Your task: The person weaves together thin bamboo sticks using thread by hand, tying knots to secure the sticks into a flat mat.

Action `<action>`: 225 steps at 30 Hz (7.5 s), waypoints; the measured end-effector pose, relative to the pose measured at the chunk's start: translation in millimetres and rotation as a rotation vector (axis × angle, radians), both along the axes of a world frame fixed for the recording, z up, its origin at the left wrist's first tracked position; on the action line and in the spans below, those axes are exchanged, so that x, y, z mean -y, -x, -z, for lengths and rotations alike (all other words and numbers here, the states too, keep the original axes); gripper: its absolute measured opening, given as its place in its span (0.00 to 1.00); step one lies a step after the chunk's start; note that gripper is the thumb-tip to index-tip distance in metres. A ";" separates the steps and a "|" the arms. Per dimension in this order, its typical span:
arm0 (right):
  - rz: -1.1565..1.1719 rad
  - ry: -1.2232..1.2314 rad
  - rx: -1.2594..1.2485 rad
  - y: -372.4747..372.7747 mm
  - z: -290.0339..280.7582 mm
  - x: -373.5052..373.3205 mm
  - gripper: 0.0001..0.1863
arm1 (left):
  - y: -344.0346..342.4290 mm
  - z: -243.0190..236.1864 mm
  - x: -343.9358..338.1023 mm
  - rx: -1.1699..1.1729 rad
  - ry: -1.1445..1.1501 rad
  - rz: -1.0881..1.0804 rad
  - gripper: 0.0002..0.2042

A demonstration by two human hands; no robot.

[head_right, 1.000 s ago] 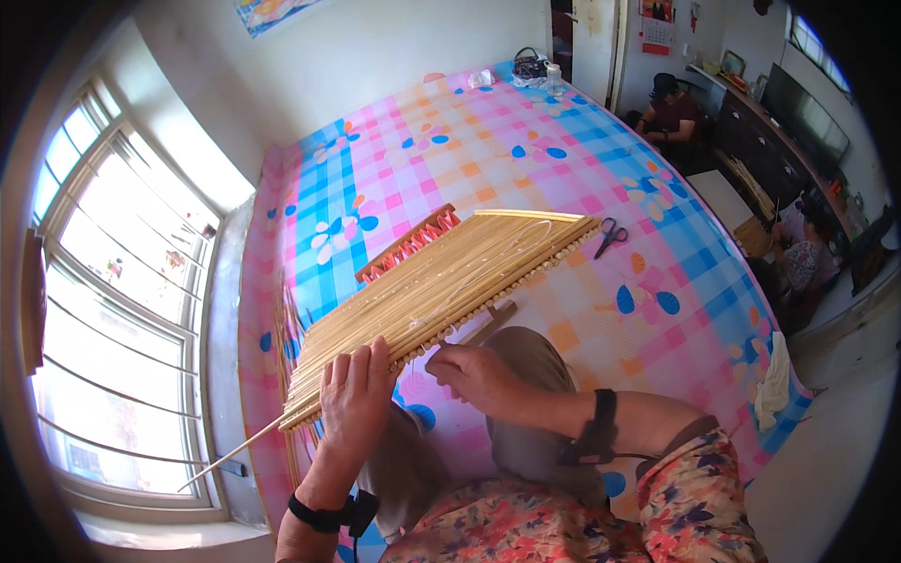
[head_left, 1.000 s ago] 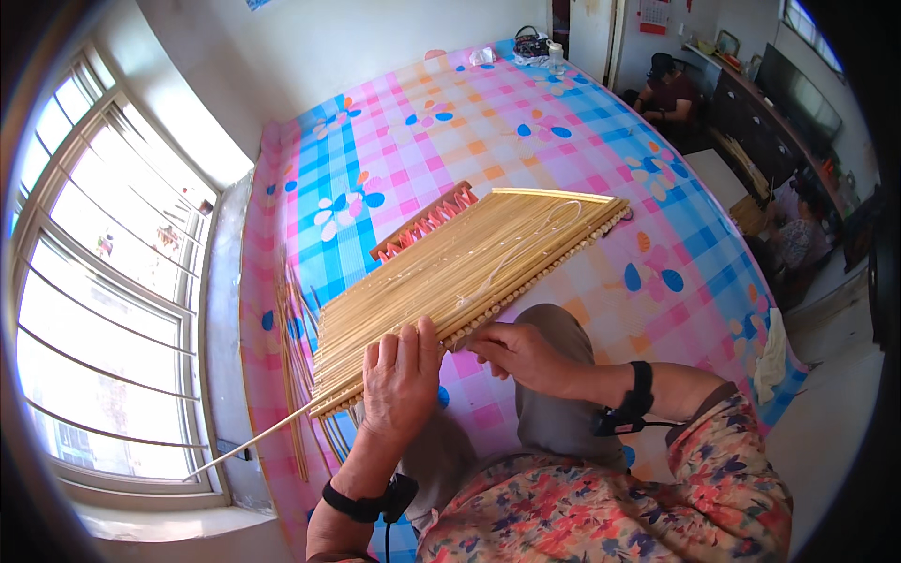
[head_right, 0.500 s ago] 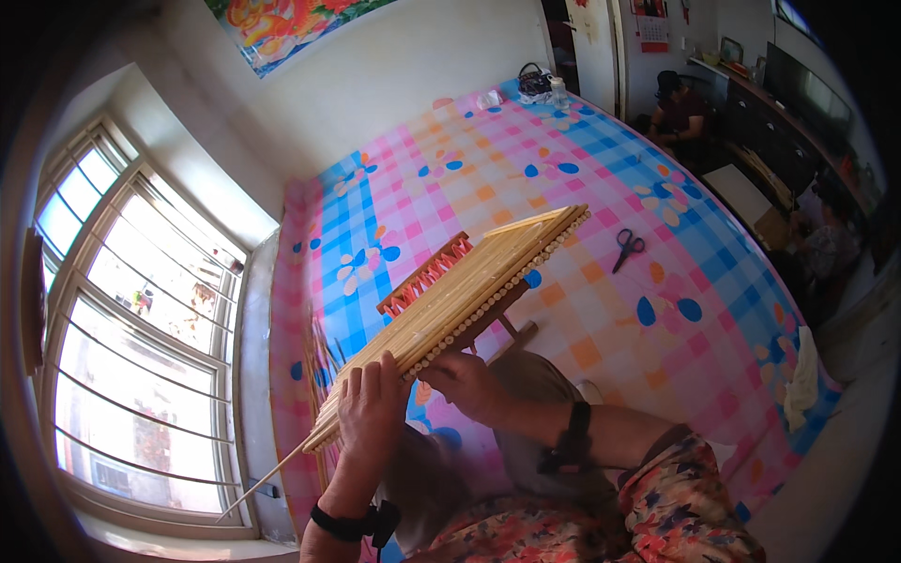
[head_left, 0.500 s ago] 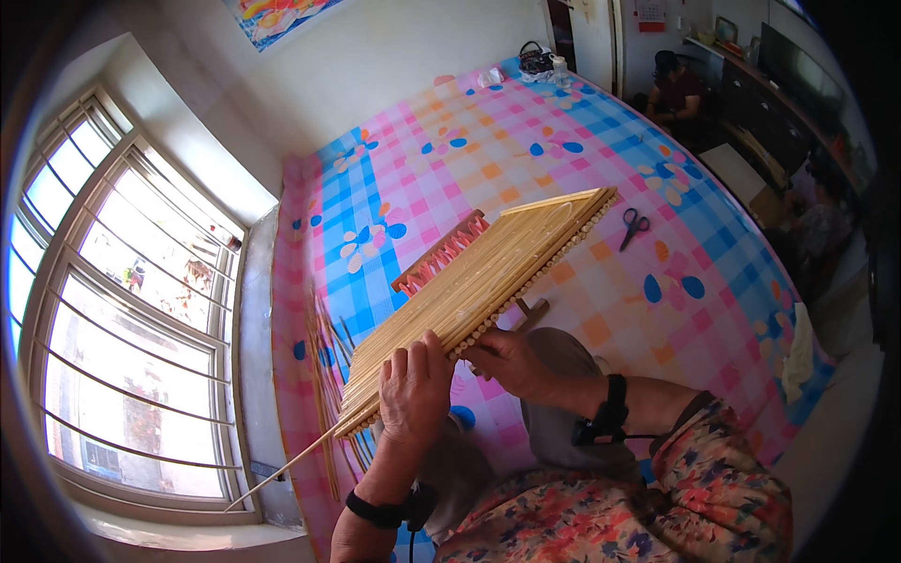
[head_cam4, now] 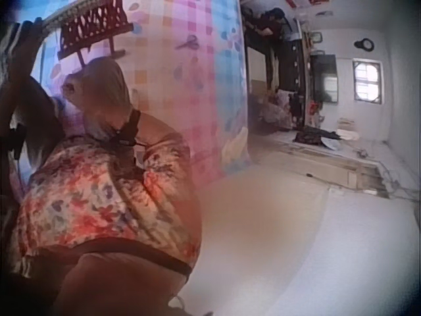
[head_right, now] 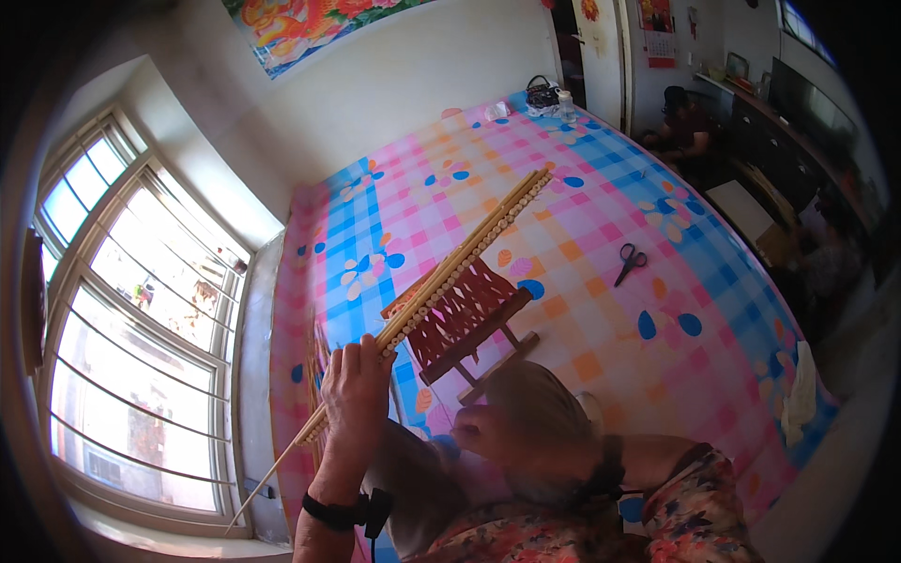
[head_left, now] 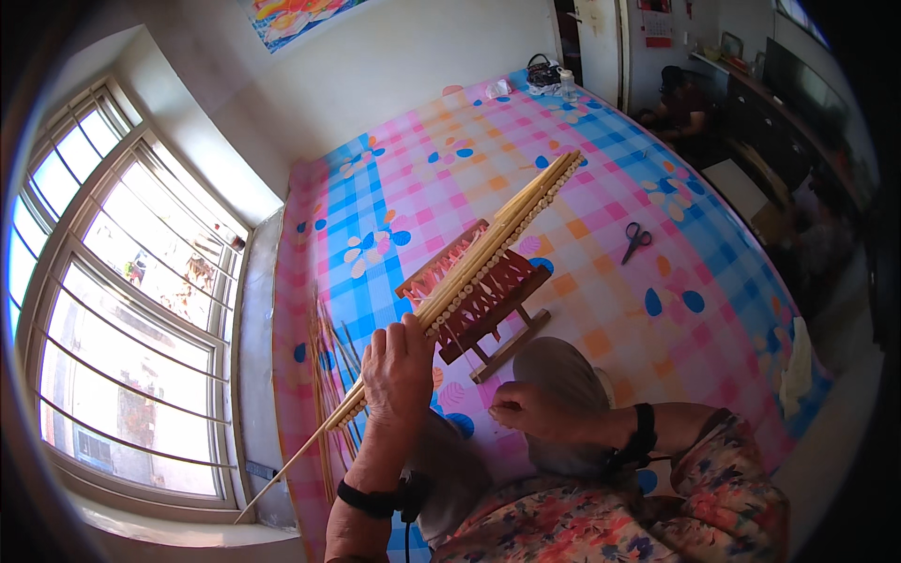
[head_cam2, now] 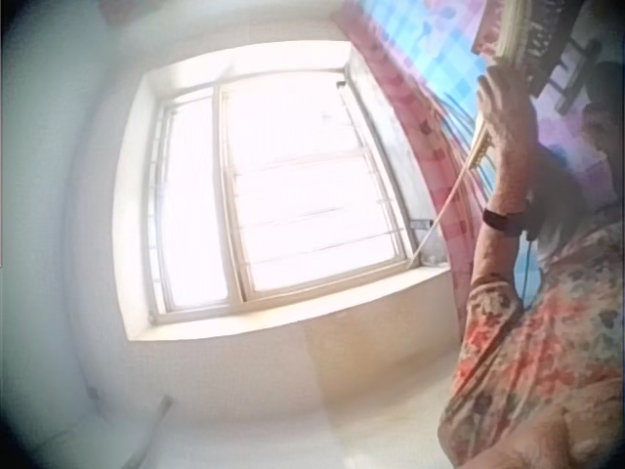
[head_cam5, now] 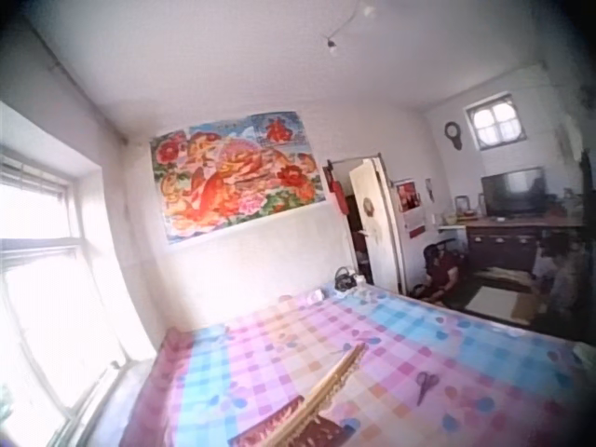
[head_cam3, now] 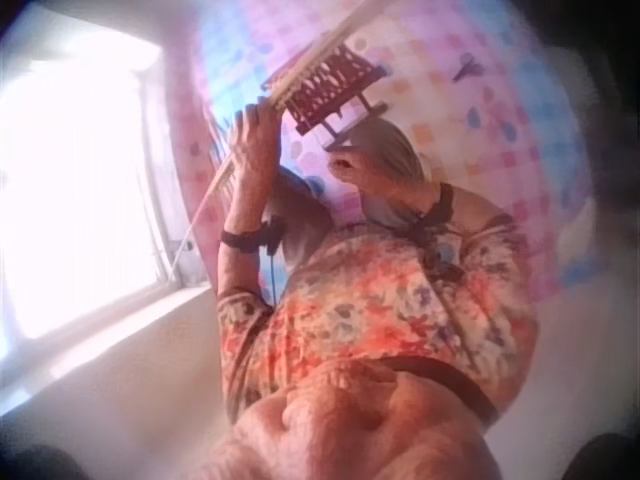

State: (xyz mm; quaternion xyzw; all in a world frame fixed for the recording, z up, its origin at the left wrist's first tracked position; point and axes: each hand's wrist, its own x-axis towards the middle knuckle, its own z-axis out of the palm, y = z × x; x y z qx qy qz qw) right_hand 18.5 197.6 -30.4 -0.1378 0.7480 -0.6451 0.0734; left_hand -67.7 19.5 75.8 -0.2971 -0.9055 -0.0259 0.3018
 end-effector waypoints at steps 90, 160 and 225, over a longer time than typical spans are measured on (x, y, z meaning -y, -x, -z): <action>-0.264 -0.536 -0.281 -21.3 -84.9 -65.8 0.12 | -72.3 54.7 14.8 0.251 0.045 0.244 0.20; 0.137 0.594 0.616 -15.3 12.0 -0.4 0.15 | -42.4 48.5 -8.9 0.535 0.011 0.283 0.22; 0.014 -0.608 -0.705 -76.2 -54.3 -51.6 0.03 | -78.1 53.3 40.0 0.192 -0.063 0.262 0.20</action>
